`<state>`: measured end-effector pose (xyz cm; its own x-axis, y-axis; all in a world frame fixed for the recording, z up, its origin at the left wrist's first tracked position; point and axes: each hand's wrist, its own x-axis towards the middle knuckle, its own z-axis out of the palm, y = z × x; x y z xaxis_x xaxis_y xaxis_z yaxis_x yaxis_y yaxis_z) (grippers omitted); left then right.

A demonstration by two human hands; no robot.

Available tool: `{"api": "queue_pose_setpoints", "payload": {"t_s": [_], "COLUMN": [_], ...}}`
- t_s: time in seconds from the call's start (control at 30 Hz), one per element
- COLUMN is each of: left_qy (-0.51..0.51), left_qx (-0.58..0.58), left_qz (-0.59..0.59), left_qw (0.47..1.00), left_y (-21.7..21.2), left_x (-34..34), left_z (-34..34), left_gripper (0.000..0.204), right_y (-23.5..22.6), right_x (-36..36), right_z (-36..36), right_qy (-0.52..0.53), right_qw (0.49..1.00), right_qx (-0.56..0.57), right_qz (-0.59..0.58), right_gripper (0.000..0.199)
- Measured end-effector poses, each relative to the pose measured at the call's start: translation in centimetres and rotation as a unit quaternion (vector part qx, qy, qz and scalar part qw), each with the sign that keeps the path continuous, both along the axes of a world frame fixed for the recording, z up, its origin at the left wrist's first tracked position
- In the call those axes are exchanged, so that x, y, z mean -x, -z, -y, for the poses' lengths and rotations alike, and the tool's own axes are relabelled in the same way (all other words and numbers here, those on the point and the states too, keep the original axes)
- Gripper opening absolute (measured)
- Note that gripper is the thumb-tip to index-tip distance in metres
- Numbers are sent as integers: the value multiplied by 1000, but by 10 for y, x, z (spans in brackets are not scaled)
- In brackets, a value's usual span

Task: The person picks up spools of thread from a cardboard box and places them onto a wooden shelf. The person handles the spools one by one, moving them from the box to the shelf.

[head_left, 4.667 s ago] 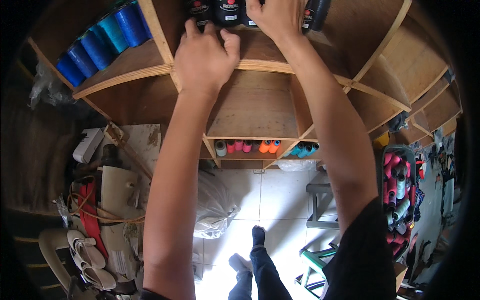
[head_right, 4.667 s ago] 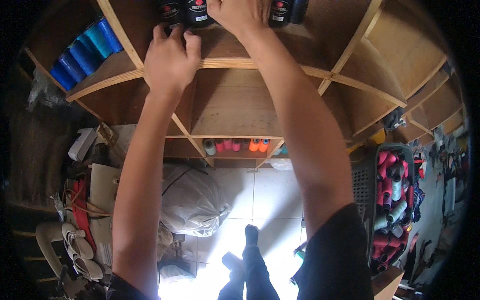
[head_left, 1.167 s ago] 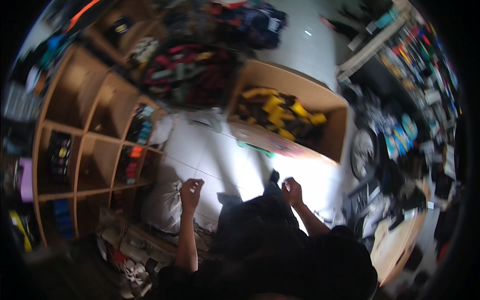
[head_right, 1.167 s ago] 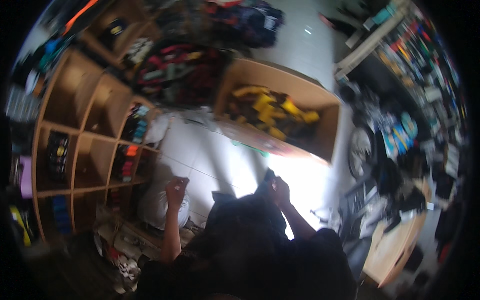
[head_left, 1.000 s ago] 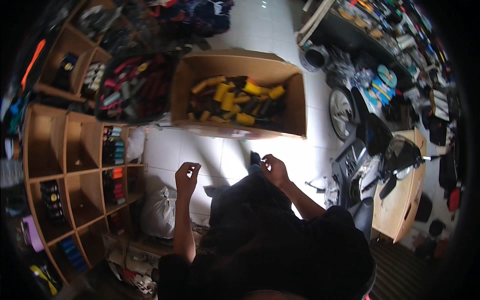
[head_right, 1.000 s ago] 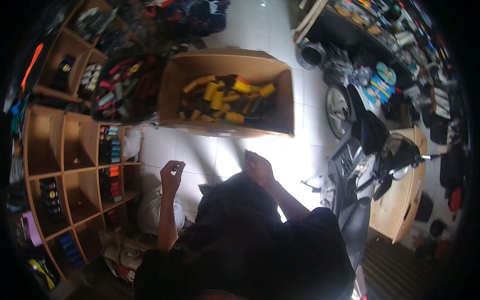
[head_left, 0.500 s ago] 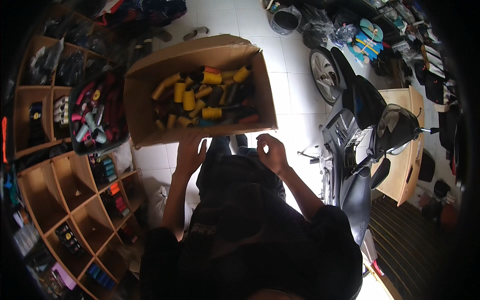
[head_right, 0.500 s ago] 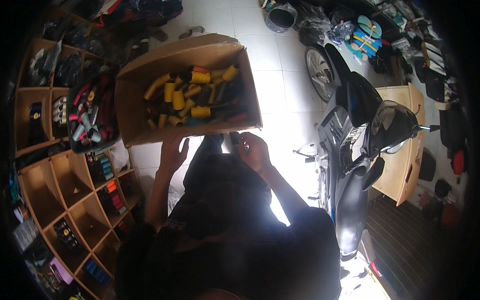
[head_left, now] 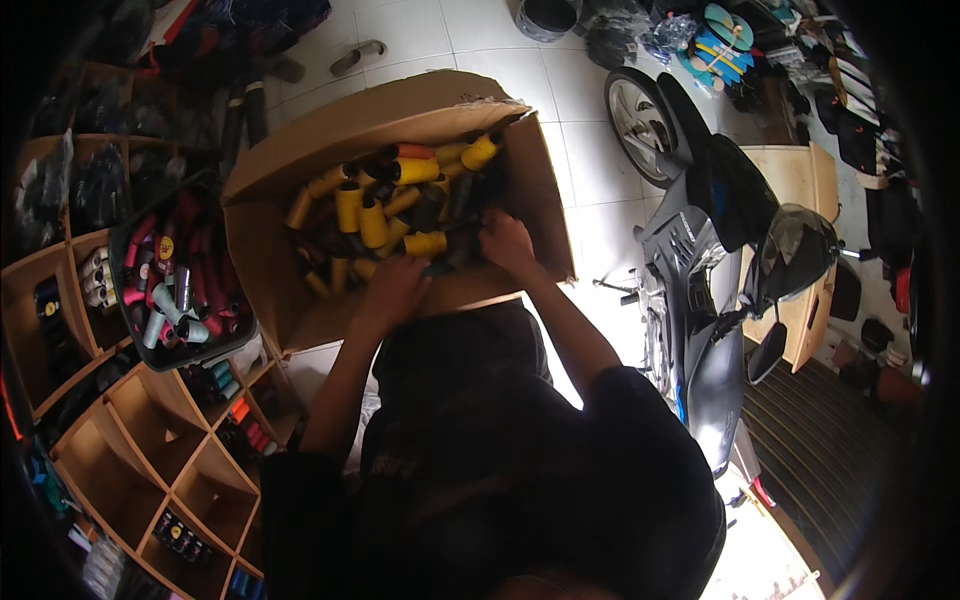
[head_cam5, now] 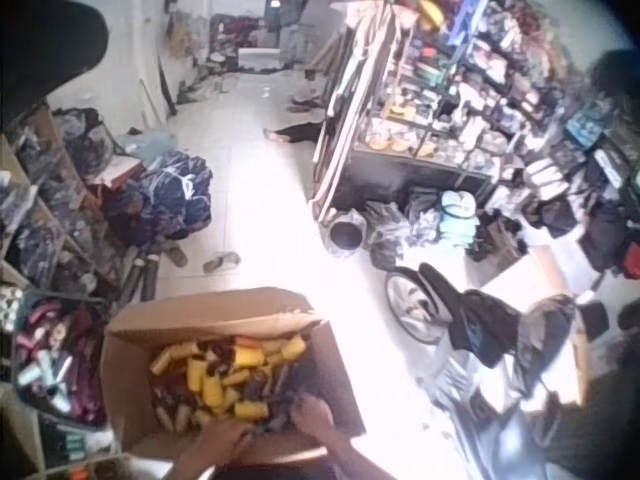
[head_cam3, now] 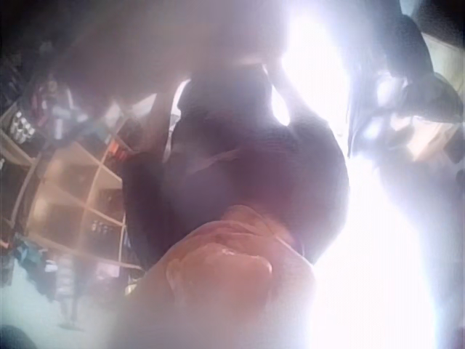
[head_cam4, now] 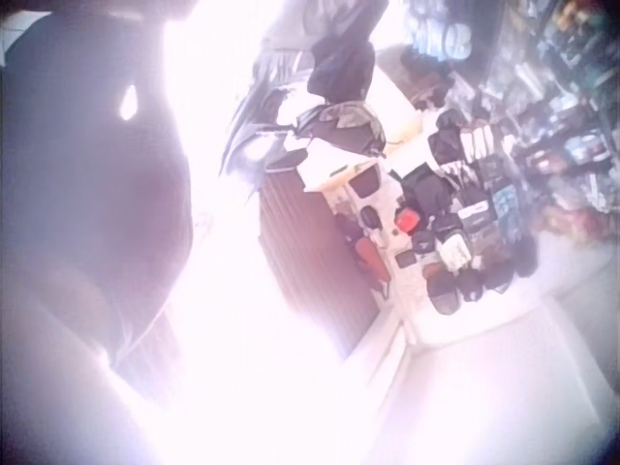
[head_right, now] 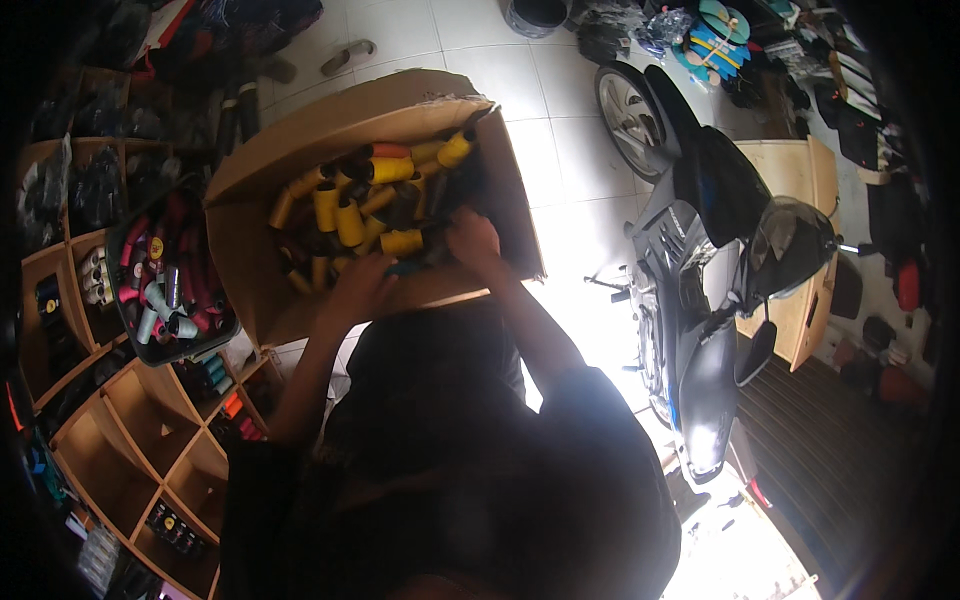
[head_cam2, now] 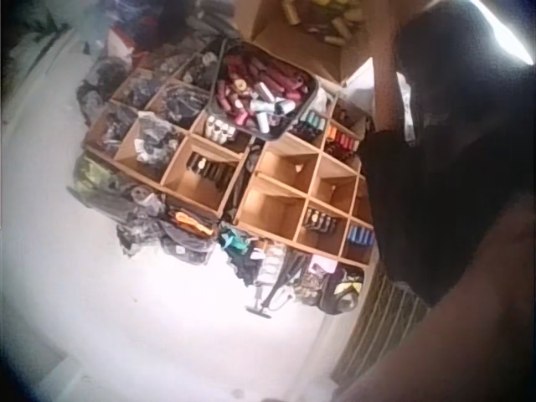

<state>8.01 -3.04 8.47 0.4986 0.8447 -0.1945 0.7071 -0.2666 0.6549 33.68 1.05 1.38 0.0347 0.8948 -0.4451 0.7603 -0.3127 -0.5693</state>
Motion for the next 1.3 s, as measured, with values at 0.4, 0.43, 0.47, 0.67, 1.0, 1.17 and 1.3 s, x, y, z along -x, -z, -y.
{"api": "queue_pose_setpoints", "payload": {"t_s": [0.4, 0.43, 0.47, 0.67, 1.0, 1.17, 1.3], "left_qy": [-264, -285, -303, -257, -316, -429, -544], "left_qx": [74, 80, 86, 203, 346, 267, 183], "left_qz": [142, 164, 186, 231, 438, 473, 462], "left_qw": [951, 941, 931, 916, 767, 722, 676], "left_y": [-22, -22, -22, -9, -87, -86, -112], "left_x": [46, 41, 35, 3, -70, -65, -63], "left_z": [38, 36, 34, -10, -26, 27, 78], "left_gripper": [18, 18, 17, 25, 58, 63, 51], "right_y": [118, 110, 101, -29, -164, -168, -163], "right_x": [37, 29, 21, 0, -8, 8, 25], "right_z": [-76, -74, -66, -15, 25, 30, 44], "right_qy": [-4, 28, 64, 217, 197, 77, -25], "right_qw": [962, 958, 953, 893, 687, 740, 737], "right_qx": [273, 285, 296, 229, 258, 291, 365], "right_qz": [0, -16, -32, -322, -650, -601, -568], "right_gripper": [76, 79, 82, 70, 56, 53, 62]}}
